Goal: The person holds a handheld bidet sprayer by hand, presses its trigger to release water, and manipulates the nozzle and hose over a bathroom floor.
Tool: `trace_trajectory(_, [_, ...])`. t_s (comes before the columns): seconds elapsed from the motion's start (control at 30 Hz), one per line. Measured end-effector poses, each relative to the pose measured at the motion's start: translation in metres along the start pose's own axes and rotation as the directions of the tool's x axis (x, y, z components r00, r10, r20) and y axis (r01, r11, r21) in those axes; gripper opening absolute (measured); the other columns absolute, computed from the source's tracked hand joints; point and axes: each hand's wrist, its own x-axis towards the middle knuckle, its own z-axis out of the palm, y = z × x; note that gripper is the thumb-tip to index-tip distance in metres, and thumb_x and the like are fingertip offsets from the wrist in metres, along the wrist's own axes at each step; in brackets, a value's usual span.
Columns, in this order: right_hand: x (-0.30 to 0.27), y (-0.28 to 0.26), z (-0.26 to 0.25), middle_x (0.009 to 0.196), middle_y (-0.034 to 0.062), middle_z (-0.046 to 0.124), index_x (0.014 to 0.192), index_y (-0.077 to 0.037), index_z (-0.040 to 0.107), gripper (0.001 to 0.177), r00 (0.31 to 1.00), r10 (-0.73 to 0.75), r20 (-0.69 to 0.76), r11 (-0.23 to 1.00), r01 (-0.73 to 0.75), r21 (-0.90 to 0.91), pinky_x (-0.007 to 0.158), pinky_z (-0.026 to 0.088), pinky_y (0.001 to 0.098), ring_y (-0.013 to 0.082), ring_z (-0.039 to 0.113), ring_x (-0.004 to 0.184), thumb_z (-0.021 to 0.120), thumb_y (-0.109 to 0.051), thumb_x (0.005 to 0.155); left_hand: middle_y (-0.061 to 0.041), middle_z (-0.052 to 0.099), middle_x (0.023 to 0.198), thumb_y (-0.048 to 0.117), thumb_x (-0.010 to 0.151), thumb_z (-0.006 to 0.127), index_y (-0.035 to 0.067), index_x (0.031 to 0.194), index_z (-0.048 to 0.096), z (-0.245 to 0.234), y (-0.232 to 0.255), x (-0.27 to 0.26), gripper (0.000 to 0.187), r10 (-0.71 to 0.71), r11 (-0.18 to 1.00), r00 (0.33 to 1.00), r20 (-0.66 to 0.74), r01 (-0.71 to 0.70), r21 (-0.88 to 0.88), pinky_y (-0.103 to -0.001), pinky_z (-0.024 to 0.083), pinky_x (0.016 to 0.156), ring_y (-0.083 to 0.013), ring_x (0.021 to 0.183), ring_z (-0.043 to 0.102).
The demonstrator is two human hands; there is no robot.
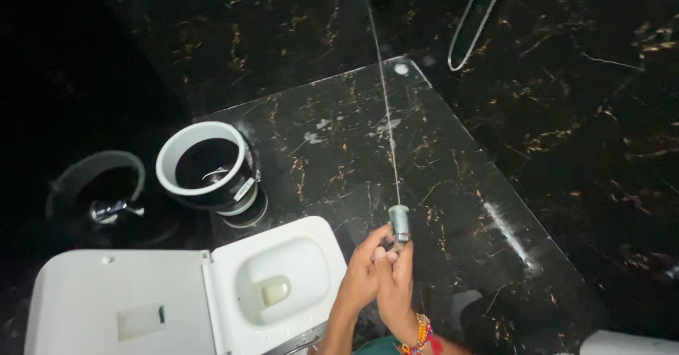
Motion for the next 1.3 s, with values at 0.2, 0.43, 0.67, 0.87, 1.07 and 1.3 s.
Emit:
trace_trajectory(0.2, [-0.005,0.0,-0.005,0.1,0.0071,0.062,0.141,-0.003,0.044,0.046,0.999,0.032,-0.003,0.998,-0.032,-0.045,0.074,0.052,0.0277,0.0106,0.059,0.084,0.055,-0.013,0.098,-0.009,0.067,0.11,0.002,0.094,0.062,-0.002,0.139,0.058,0.001,-0.001,0.0,0.046,0.032,0.998,0.999,0.009,-0.032,-0.049,-0.027,0.053,0.085,-0.0141,0.099,0.063])
trace_trajectory(0.43, [0.006,-0.023,0.001,0.12,0.0083,0.06,0.146,0.0,0.041,0.048,0.995,-0.089,-0.037,0.995,0.087,-0.048,0.088,0.051,0.028,0.0105,0.058,0.103,0.051,-0.014,0.101,-0.009,0.07,0.118,0.001,0.094,0.061,-0.001,0.14,0.056,0.008,0.007,0.015,0.047,0.016,0.999,1.0,0.004,-0.016,-0.029,-0.028,0.053,0.091,-0.0152,0.107,0.066])
trace_trajectory(0.67, [0.018,-0.058,0.011,0.127,0.0092,0.059,0.146,0.0,0.038,0.046,0.979,-0.194,-0.058,0.975,0.199,0.101,0.093,0.052,0.0276,0.0112,0.06,0.109,0.049,-0.015,0.103,-0.011,0.072,0.114,0.003,0.095,0.064,-0.003,0.141,0.058,0.006,0.03,0.039,0.047,0.209,0.966,0.972,0.103,-0.222,0.133,-0.033,0.045,0.109,-0.016,0.109,0.068])
trace_trajectory(0.87, [0.046,-0.072,0.019,0.108,0.0046,0.05,0.136,0.0,0.047,0.031,0.975,-0.185,-0.124,0.983,0.183,-0.031,0.084,0.047,0.0267,0.0092,0.05,0.096,0.054,-0.016,0.109,-0.006,0.07,0.115,0.012,0.099,0.061,0.004,0.141,0.057,0.008,0.049,0.07,0.043,0.058,0.998,0.993,0.1,-0.06,0.025,-0.027,0.052,0.092,-0.0116,0.106,0.063])
trace_trajectory(1.07, [0.1,-0.093,0.039,0.11,0.0014,0.053,0.138,-0.002,0.045,0.036,0.962,-0.233,-0.142,0.966,0.246,0.076,0.086,0.048,0.0256,0.0088,0.052,0.099,0.054,-0.016,0.106,-0.005,0.065,0.111,0.014,0.105,0.061,0.003,0.141,0.059,0.0,0.051,0.124,0.037,0.086,0.996,0.99,0.111,-0.082,-0.044,-0.027,0.05,0.088,-0.0103,0.1,0.057])
trace_trajectory(1.3, [0.082,-0.082,0.053,0.118,0.004,0.058,0.144,-0.003,0.045,0.044,0.961,-0.204,-0.184,0.979,0.204,-0.018,0.088,0.051,0.0262,0.0097,0.057,0.105,0.055,-0.018,0.104,-0.003,0.066,0.112,0.008,0.103,0.06,0.001,0.141,0.057,-0.012,0.032,0.108,0.038,0.087,0.983,0.993,0.073,-0.074,-0.167,-0.025,0.05,0.086,-0.0089,0.099,0.059])
